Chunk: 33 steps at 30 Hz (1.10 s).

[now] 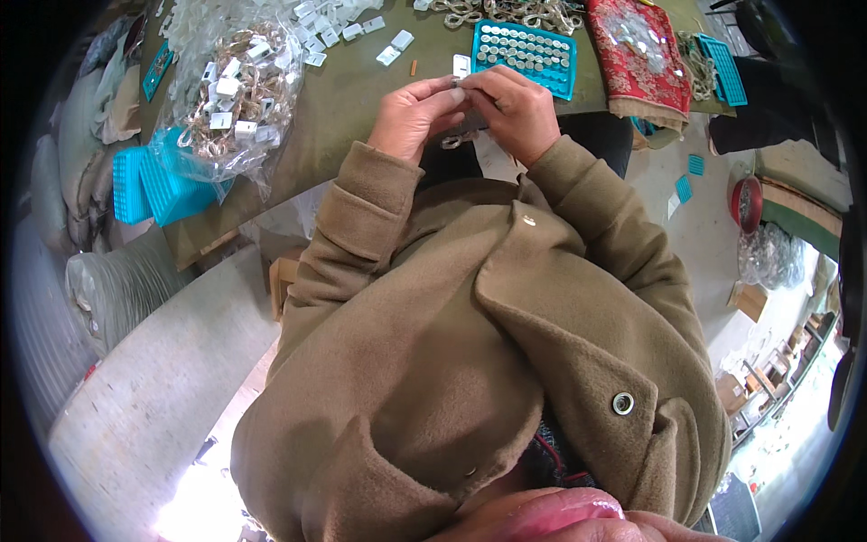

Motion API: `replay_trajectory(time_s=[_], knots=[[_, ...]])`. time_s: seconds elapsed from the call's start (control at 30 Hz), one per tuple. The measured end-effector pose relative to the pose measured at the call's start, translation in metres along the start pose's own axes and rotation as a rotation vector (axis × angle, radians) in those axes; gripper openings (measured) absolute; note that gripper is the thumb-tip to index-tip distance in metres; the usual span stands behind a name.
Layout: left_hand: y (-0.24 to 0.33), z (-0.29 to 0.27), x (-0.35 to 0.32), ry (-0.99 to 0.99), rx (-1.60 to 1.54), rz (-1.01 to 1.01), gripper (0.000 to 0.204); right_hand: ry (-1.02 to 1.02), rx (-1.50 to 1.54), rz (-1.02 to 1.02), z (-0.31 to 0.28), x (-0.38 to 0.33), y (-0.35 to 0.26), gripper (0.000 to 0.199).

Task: The person repeatedly picks small white LED modules and metal pins from a table, inserts the pins into the modules, and tests each unit by pressing a button to light a red LED. Completed units are placed into a blue tray. The person continues this cycle throughout the clip.

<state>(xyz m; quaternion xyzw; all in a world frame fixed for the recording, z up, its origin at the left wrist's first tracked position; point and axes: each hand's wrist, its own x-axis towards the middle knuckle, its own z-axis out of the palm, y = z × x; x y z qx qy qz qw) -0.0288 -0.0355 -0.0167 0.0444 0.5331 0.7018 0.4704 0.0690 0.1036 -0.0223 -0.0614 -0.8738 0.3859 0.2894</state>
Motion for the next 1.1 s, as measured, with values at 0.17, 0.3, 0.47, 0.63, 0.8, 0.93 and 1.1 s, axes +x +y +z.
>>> replay_trajectory(time_s=[0.17,0.3,0.47,0.63,0.8,0.93,1.1], knots=[[-0.006,0.001,0.001,0.035,-0.080,-0.001,0.024,-0.023,0.071,0.009,0.001,-0.002,0.005,0.010],[-0.001,-0.002,0.003,0.075,-0.056,-0.017,0.020,0.044,0.358,0.348,-0.011,0.004,0.012,0.012],[-0.002,-0.001,0.005,0.074,-0.024,-0.034,0.021,0.076,-0.396,-0.025,-0.013,0.018,0.034,0.010],[-0.003,0.003,0.004,0.097,-0.065,-0.008,0.021,0.043,-0.514,-0.121,-0.006,0.020,0.040,0.006],[0.000,0.007,0.004,0.066,-0.165,-0.011,0.023,0.079,-0.344,-0.136,-0.013,0.024,0.035,0.012],[0.000,0.015,0.000,0.027,-0.192,0.022,0.025,0.013,0.059,-0.036,-0.017,0.019,0.016,0.016],[0.004,0.018,-0.006,-0.011,-0.170,0.054,0.029,0.002,0.195,0.067,-0.013,0.018,0.001,0.019]])
